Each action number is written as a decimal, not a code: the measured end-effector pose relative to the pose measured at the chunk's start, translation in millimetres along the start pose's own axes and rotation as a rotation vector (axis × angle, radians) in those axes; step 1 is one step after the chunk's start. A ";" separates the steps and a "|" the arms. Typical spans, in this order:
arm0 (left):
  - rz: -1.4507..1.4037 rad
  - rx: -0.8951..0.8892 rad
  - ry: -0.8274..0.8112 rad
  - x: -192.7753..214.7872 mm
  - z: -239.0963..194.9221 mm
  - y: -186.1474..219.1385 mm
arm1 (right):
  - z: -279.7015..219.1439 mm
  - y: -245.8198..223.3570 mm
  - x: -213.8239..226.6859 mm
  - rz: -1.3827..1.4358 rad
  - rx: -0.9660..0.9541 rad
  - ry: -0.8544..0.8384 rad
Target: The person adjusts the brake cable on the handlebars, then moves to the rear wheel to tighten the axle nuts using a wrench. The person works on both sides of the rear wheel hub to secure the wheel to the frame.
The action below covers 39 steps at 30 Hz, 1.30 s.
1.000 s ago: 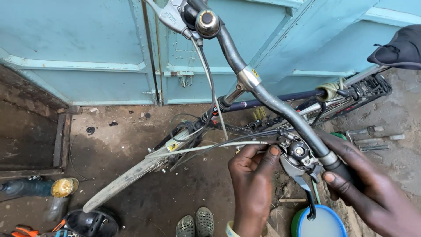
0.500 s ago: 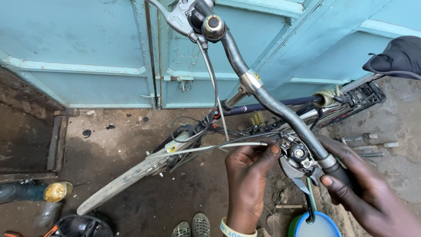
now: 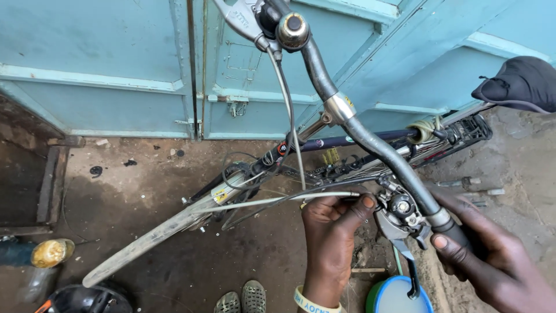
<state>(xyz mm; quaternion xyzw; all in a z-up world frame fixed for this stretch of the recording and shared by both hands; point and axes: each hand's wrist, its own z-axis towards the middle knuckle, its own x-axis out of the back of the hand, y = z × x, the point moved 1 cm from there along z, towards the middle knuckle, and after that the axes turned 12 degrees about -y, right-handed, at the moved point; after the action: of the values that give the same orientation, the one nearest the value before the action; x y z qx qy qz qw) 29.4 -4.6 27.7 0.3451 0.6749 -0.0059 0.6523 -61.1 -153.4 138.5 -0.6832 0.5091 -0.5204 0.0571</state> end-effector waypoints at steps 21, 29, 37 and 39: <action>-0.132 -0.120 -0.148 4.4 -5.9 -20.8 | 16.8 23.0 19.1 -0.126 0.077 -0.014; -0.048 -0.166 -0.092 0.8 -13.5 12.2 | 7.8 14.9 3.6 -0.058 0.167 0.027; 0.220 -0.247 -0.091 -3.6 -13.6 21.6 | -1.8 3.0 -1.9 -0.088 0.109 0.019; 0.151 -0.179 -0.096 -3.2 -15.0 20.3 | 0.0 14.1 0.5 -0.066 0.194 0.013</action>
<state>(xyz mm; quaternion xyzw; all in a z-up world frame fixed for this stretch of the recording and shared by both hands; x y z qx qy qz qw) 25.6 16.3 41.8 0.3346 0.6130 0.0868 0.7104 -70.1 -160.4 130.3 -0.6873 0.4339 -0.5734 0.1026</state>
